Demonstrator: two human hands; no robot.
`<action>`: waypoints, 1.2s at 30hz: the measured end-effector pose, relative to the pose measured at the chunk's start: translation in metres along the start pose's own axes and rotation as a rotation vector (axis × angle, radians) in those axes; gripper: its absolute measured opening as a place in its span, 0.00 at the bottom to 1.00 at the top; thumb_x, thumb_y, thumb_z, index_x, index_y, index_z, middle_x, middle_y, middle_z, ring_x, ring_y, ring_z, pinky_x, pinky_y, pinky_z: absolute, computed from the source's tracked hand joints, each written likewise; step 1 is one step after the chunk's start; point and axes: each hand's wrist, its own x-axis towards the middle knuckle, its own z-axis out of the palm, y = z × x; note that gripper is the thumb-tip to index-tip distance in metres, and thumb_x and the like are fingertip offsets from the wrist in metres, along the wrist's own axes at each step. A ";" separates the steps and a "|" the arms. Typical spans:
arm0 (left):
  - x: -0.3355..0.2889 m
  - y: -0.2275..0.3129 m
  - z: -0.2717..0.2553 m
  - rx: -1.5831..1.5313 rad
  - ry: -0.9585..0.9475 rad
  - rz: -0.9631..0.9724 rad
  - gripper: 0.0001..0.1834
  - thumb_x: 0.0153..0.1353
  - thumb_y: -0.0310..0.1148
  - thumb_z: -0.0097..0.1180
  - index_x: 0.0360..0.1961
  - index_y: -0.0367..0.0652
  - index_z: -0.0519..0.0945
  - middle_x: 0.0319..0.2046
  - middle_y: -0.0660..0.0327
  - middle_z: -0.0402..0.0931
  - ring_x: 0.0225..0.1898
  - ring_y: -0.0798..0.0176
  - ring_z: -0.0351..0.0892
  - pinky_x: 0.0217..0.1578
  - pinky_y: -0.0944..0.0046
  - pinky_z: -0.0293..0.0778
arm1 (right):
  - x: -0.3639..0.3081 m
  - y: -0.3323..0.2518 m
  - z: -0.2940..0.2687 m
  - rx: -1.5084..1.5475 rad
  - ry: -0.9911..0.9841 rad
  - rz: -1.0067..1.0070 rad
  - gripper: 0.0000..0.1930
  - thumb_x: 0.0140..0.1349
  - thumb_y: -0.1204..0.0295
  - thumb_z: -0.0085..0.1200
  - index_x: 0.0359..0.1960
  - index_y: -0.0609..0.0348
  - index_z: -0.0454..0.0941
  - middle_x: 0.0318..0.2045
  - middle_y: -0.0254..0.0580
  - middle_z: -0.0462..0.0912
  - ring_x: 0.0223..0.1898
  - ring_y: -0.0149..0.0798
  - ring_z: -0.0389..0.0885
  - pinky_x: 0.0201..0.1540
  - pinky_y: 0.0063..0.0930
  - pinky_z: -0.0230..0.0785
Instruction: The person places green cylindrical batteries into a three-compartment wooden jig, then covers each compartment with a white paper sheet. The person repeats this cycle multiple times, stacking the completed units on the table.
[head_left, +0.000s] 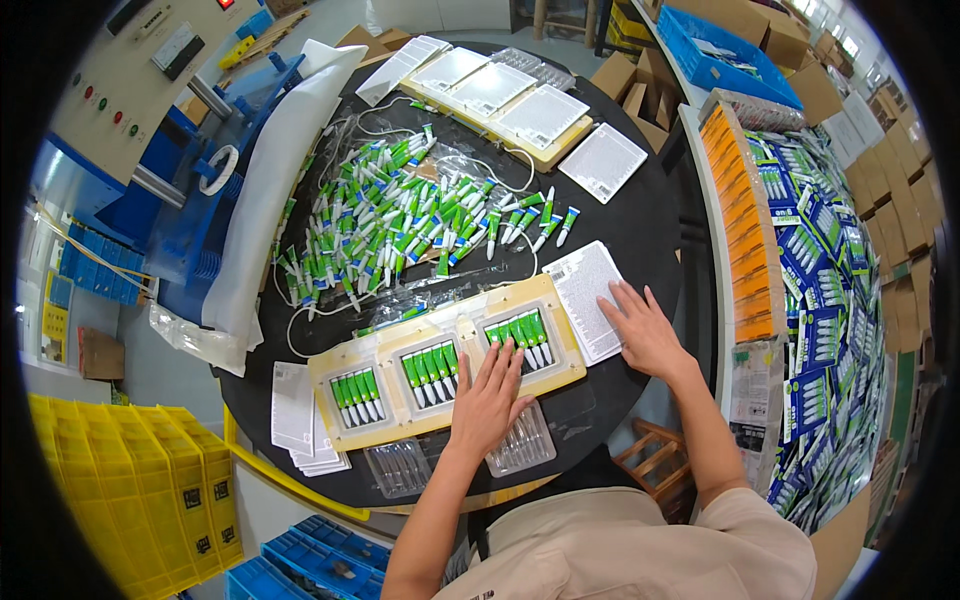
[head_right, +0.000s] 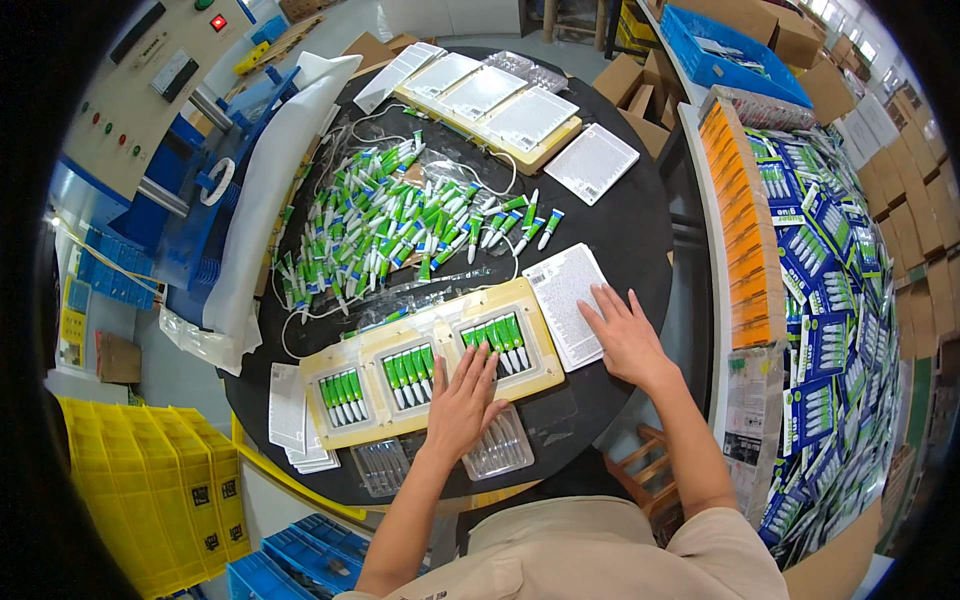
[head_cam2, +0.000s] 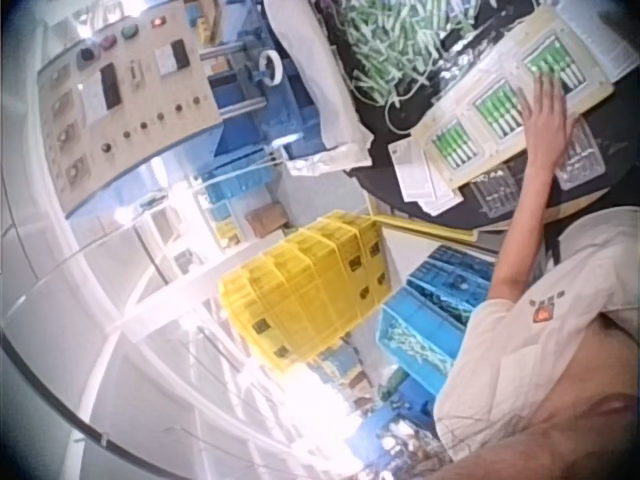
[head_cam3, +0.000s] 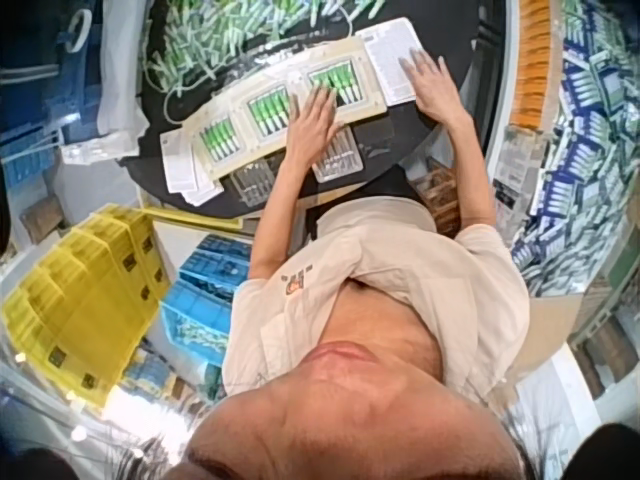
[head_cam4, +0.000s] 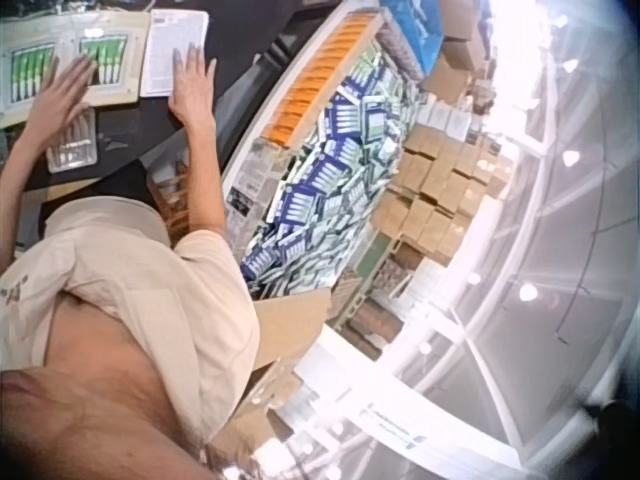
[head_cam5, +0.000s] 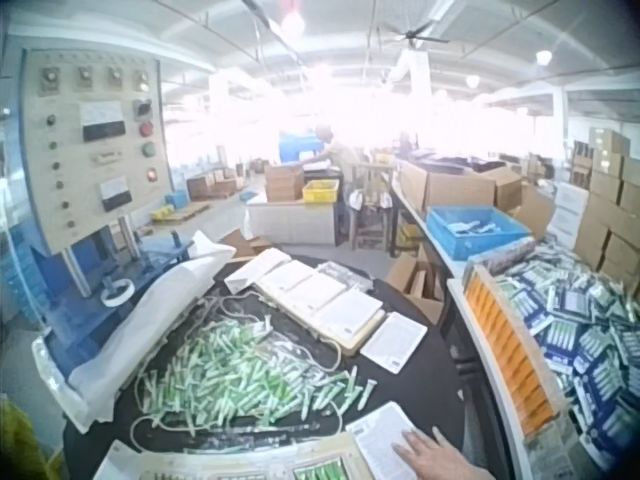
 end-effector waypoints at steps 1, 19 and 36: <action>0.001 0.001 0.000 0.002 0.005 0.006 0.40 0.68 0.56 0.53 0.76 0.50 0.61 0.77 0.62 0.56 0.78 0.58 0.51 0.75 0.35 0.42 | -0.001 0.005 0.003 -0.001 -0.016 -0.036 0.39 0.55 0.80 0.58 0.72 0.55 0.64 0.74 0.56 0.60 0.76 0.53 0.58 0.76 0.58 0.48; 0.014 -0.010 -0.002 0.028 -0.072 0.169 0.42 0.71 0.60 0.46 0.77 0.46 0.58 0.77 0.62 0.55 0.78 0.60 0.51 0.76 0.38 0.40 | -0.022 -0.005 -0.022 0.208 0.586 0.027 0.20 0.62 0.80 0.50 0.57 0.66 0.76 0.56 0.53 0.82 0.58 0.52 0.82 0.59 0.42 0.76; -0.092 -0.071 -0.057 -0.257 0.417 -0.192 0.21 0.69 0.31 0.55 0.62 0.37 0.75 0.61 0.49 0.76 0.66 0.44 0.72 0.69 0.43 0.61 | -0.030 -0.092 -0.011 0.418 0.890 0.066 0.20 0.65 0.86 0.48 0.58 0.63 0.79 0.52 0.54 0.85 0.53 0.54 0.85 0.56 0.37 0.77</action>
